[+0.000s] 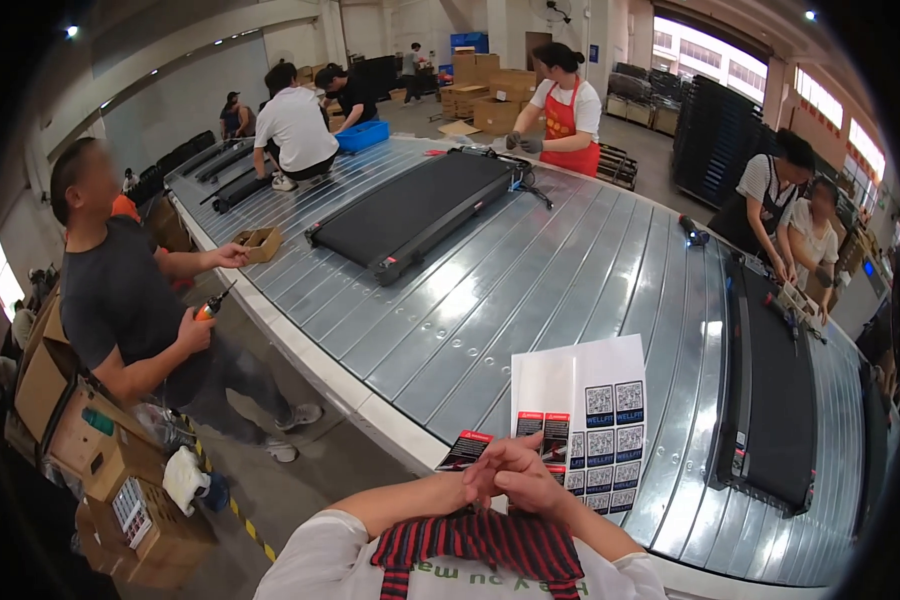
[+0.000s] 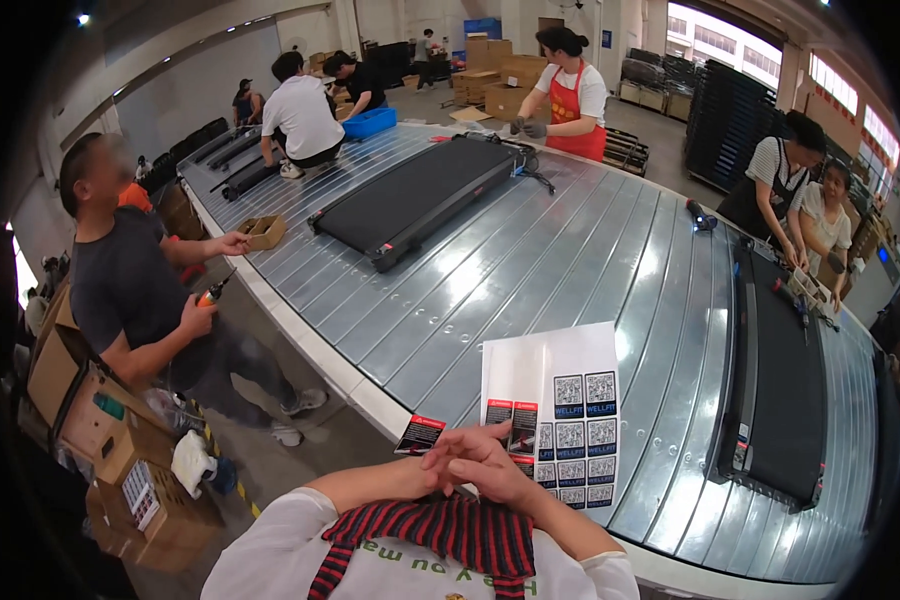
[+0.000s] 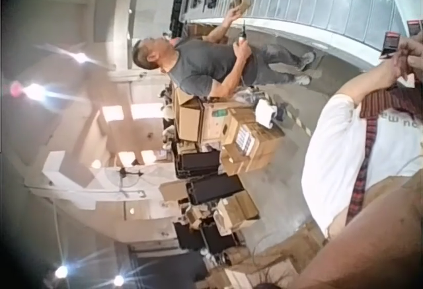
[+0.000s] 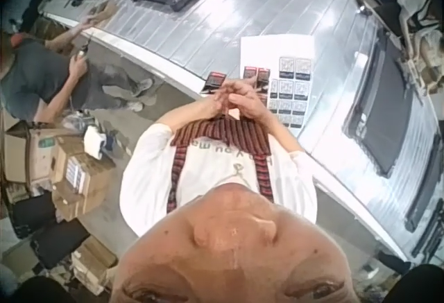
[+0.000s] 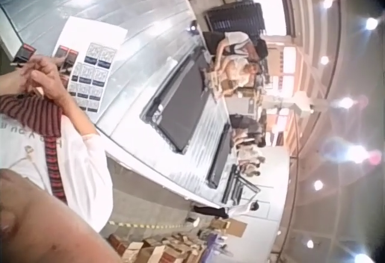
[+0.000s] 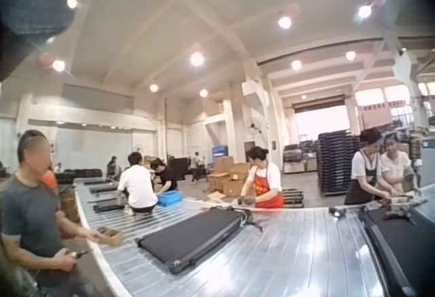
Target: Applying warning and informational labels to the frames of treadmills on a factory assembly line.
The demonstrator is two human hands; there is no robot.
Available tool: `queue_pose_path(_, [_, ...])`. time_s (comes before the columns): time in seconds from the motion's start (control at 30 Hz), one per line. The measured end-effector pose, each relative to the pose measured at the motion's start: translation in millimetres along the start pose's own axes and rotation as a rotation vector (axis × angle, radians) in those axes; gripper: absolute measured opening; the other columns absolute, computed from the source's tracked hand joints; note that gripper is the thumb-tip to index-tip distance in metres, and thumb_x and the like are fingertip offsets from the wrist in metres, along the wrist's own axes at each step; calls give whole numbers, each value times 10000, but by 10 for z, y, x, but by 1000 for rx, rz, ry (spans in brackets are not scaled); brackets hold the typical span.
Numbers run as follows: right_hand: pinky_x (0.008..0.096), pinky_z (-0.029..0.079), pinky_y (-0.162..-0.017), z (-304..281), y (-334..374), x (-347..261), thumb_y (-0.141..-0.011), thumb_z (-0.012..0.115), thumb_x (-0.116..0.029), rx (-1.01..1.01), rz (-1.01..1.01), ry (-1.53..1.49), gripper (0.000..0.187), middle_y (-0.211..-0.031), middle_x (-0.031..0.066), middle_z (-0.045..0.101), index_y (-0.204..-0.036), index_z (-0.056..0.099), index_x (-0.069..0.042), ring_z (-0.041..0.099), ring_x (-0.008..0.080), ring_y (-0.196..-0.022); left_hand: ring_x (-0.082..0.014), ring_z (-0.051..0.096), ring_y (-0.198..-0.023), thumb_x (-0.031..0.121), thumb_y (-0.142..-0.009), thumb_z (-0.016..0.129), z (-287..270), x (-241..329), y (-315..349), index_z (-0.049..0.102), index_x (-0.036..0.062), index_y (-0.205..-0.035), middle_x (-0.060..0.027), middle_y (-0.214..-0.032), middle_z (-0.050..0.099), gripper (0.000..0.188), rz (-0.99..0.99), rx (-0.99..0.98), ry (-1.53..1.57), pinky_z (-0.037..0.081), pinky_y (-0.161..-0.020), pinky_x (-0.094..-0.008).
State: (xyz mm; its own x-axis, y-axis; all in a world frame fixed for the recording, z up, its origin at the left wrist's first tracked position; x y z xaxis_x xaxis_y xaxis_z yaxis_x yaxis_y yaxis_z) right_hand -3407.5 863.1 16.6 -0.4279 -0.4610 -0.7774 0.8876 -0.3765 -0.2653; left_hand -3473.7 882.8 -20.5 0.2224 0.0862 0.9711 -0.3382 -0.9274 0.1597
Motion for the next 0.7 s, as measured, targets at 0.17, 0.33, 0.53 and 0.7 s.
queue_pose_path(0.17, [253, 456, -616, -205, 242, -75, -876, 422, -81, -35, -29, -96, 327, -938, 157, 550, -1202, 390, -68, 556, 182, -790, -196, 521, -924, 295, -913, 345, 315, -22, -11, 560, 83, -1063, -66, -842, 613, 337, 115, 140, 79, 362, -879, -289])
queue_pose_path(0.33, [243, 445, -601, -227, 300, -136, -883, 421, -102, -7, 0, -38, 305, -868, 153, 561, -1186, 411, -65, 548, 159, -701, -199, 516, -931, 302, -916, 329, 442, 35, -47, 563, 85, -1059, -73, -837, 613, 349, 202, 285, 163, 353, -886, -291])
queue_pose_path(0.53, [257, 440, -599, -156, 262, -160, -891, 423, -108, 86, -83, -5, 271, -792, 136, 559, -1158, 437, -63, 538, 169, -665, -216, 530, -864, 323, -901, 359, 318, 292, 33, 574, 88, -1051, -85, -842, 616, 351, 503, 582, 53, 371, -848, -303])
queue_pose_path(0.7, [246, 420, -558, -8, 162, -18, -890, 430, -111, 91, 25, -70, 226, -729, 118, 552, -1103, 467, -45, 530, 151, -628, -184, 553, -784, 343, -850, 492, 80, 46, -402, 570, 45, -1059, -63, -925, 614, 372, 112, 404, 553, 416, -754, -295])
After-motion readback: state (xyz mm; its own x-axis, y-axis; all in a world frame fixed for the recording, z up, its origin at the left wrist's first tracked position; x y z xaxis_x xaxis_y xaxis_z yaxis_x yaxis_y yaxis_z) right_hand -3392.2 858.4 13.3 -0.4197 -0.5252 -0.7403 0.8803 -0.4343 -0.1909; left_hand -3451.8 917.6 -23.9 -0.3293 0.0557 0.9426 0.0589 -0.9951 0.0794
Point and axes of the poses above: each hand's wrist, its own y-axis away from the middle knuckle, its own z-axis out of the palm, x = y × z, the point moved 4 cm from there along -y, towards the middle knuckle
